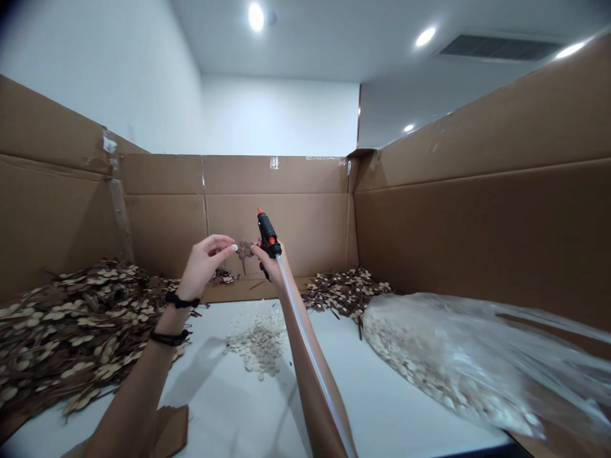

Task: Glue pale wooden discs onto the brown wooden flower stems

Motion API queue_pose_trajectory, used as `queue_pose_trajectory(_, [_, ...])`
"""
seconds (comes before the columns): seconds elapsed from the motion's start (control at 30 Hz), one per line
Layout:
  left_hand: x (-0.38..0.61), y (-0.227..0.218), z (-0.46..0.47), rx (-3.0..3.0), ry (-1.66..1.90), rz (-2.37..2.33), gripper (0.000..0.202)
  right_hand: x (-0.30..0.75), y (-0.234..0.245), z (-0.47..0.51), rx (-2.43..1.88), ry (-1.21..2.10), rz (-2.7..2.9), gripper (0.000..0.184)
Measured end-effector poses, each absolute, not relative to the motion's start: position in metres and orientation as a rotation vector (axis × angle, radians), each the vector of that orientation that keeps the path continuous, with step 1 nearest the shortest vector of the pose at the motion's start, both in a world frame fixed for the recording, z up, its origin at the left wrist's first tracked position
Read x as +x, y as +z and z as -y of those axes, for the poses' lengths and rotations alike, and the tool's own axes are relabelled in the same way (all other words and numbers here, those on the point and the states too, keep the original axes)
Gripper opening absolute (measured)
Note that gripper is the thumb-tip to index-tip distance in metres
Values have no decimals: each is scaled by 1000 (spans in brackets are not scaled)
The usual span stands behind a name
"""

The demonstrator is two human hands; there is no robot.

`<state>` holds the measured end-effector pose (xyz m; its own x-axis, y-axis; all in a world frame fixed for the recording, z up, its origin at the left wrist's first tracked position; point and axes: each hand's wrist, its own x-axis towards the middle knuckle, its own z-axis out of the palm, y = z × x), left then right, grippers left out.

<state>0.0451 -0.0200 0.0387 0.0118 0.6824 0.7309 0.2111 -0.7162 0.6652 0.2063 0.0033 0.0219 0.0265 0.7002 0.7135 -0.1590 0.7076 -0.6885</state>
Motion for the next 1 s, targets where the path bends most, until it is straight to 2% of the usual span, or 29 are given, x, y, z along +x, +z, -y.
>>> queue_pose_trajectory(0.37, [41,42,28,2032,1636,-964,22,204,25,7,-545,762,1459,24])
queue_pose_trajectory(0.67, [44,41,28,1910,1522,-883,27,203,24,3,-527,743,1503,20])
queue_pose_trajectory(1.0, [42,41,28,1922,1439,-928,40,201,26,9,-543,813,1479,25])
